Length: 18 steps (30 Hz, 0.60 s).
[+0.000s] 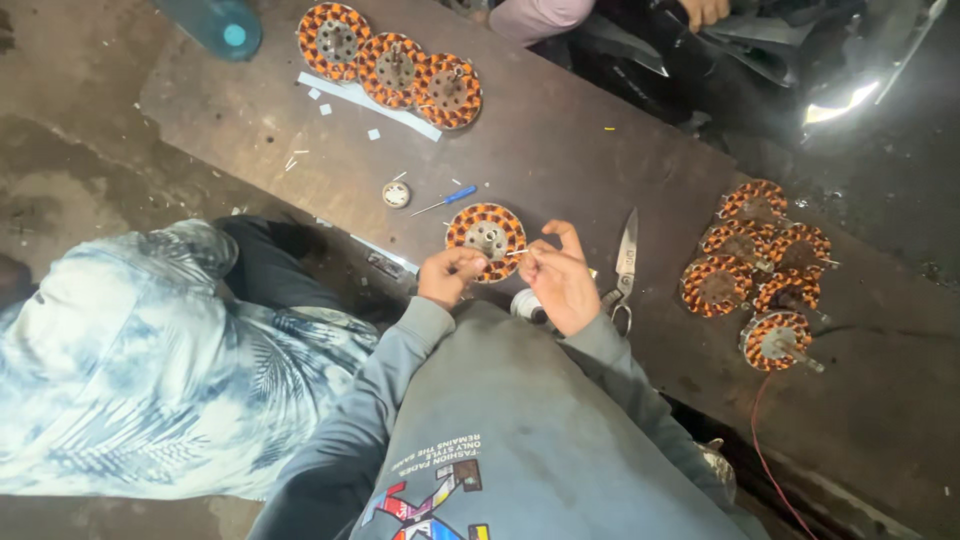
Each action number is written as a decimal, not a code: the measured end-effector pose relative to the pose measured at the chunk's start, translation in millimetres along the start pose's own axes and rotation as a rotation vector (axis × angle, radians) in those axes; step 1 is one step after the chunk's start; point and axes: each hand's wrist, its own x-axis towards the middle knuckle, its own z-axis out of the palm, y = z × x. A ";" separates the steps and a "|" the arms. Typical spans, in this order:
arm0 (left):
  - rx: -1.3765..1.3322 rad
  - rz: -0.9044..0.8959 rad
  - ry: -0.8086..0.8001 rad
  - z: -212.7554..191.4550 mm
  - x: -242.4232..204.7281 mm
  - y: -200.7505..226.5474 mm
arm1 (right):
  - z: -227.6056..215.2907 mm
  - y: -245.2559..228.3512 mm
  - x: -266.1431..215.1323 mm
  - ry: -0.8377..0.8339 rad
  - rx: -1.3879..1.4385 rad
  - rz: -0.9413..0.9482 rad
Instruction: The person is assembling electrical components, likely stator coils, by inserting small white plastic pieces into the slots of a circular orange and black component. They use their hands to manipulate the pieces and occasionally use a small tool to assist with the insertion.
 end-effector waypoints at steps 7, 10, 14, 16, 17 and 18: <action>-0.113 -0.154 -0.191 12.7 -6.6 59.0 | 14.2 -9.3 -10.0 0.002 -0.058 -0.056; -0.102 -0.135 -0.214 15.8 0.9 62.1 | 19.9 -11.7 -12.9 -0.015 -0.062 -0.030; -0.075 -0.106 -0.206 15.5 4.8 51.2 | 21.3 -11.0 -14.9 -0.008 -0.021 -0.024; -0.059 -0.125 -0.185 13.2 0.1 52.6 | 21.1 -10.1 -14.9 0.002 -0.002 -0.033; -0.050 -0.146 -0.179 11.8 -2.3 57.1 | 21.3 -9.9 -14.6 0.006 0.004 -0.035; -0.042 -0.167 -0.172 11.7 -3.7 64.0 | 21.8 -9.7 -14.6 0.010 0.010 -0.037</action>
